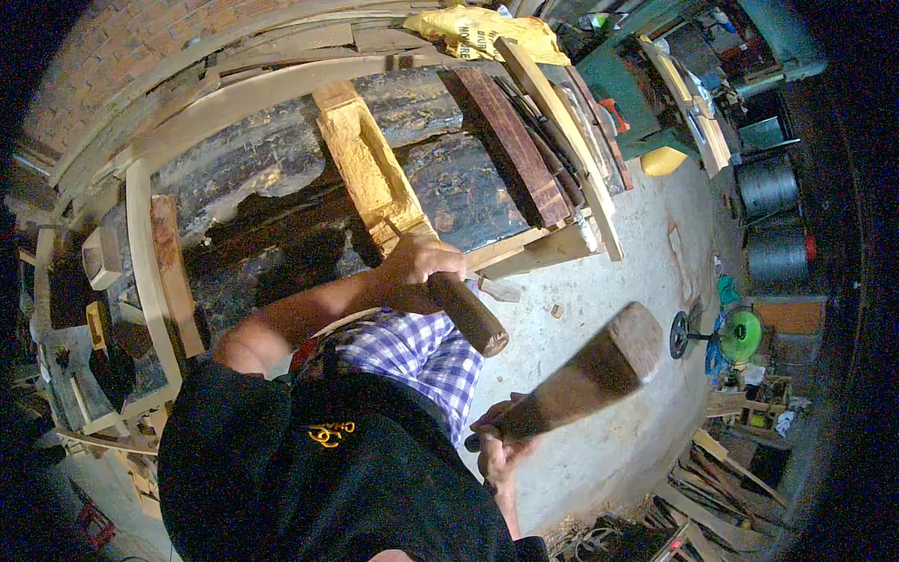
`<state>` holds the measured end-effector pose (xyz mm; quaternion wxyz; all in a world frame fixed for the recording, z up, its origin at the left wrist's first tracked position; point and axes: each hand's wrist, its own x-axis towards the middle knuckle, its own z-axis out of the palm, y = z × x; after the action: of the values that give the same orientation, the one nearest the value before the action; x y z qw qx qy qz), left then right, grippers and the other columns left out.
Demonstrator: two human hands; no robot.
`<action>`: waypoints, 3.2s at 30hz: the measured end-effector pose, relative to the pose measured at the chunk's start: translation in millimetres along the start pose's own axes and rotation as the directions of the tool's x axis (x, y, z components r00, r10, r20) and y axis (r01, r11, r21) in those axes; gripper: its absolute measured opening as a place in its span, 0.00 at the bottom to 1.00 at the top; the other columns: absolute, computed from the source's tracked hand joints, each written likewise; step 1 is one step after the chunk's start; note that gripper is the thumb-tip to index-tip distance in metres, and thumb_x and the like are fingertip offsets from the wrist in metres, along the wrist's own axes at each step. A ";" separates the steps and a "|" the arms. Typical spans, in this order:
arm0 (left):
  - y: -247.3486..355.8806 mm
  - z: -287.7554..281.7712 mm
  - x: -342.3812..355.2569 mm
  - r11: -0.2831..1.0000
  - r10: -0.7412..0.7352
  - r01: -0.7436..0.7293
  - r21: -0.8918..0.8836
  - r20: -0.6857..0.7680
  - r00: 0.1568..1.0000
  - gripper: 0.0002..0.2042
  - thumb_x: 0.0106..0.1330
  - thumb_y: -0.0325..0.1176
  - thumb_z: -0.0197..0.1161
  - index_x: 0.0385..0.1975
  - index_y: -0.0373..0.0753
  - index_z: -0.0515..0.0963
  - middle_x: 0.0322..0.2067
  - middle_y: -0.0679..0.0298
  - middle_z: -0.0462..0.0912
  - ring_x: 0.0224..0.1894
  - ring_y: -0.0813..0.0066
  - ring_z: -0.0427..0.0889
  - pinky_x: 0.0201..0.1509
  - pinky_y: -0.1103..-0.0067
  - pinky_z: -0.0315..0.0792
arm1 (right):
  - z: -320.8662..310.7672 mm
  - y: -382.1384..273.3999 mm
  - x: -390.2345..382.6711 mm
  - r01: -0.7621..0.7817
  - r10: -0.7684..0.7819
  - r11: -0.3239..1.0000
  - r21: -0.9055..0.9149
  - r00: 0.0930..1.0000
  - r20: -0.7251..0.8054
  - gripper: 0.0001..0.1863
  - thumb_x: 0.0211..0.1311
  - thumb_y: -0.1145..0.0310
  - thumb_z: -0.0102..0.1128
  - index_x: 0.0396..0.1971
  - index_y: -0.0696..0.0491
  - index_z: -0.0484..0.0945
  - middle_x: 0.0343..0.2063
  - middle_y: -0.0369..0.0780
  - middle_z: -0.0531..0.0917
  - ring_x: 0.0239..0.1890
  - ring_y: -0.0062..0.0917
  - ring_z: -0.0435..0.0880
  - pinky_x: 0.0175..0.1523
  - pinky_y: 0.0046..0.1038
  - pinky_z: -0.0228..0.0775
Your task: The person cuts a piece of wood with a small hand saw, then carves the wooden piece using a chisel and a wooden mallet.
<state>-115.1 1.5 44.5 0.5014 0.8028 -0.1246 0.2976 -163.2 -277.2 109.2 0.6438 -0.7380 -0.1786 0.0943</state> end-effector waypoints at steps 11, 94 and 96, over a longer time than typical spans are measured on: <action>-6.5 1.2 0.0 1.000 -0.025 0.025 -0.013 0.008 1.000 0.09 0.45 0.38 0.65 0.17 0.43 0.72 0.16 0.61 0.75 0.21 0.59 0.78 0.24 0.69 0.69 | -37.1 24.8 -14.6 0.021 0.014 0.969 0.246 0.990 -0.140 0.33 0.53 0.54 0.63 0.51 0.58 0.60 0.22 0.38 0.76 0.22 0.24 0.76 0.27 0.24 0.68; -6.2 9.2 -5.7 0.999 -0.008 0.010 0.041 -0.044 0.999 0.07 0.45 0.35 0.61 0.17 0.42 0.71 0.16 0.61 0.73 0.20 0.60 0.78 0.23 0.69 0.69 | -23.3 29.3 -7.4 -0.174 0.264 0.925 -0.338 0.933 0.243 0.33 0.48 0.75 0.62 0.57 0.58 0.61 0.42 0.37 0.72 0.41 0.23 0.72 0.46 0.27 0.66; -7.3 10.6 -6.2 0.997 -0.004 0.010 0.081 -0.066 0.998 0.07 0.44 0.35 0.61 0.17 0.42 0.71 0.15 0.62 0.73 0.20 0.60 0.78 0.23 0.70 0.69 | -23.6 31.6 -11.8 0.014 0.032 0.917 -0.399 0.994 0.108 0.30 0.50 0.75 0.61 0.55 0.58 0.62 0.38 0.37 0.74 0.35 0.21 0.72 0.42 0.26 0.66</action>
<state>-112.7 -5.0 32.0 0.4733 0.8128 -0.0931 0.3267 -160.8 -306.8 80.6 0.4683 -0.8481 -0.2265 0.1002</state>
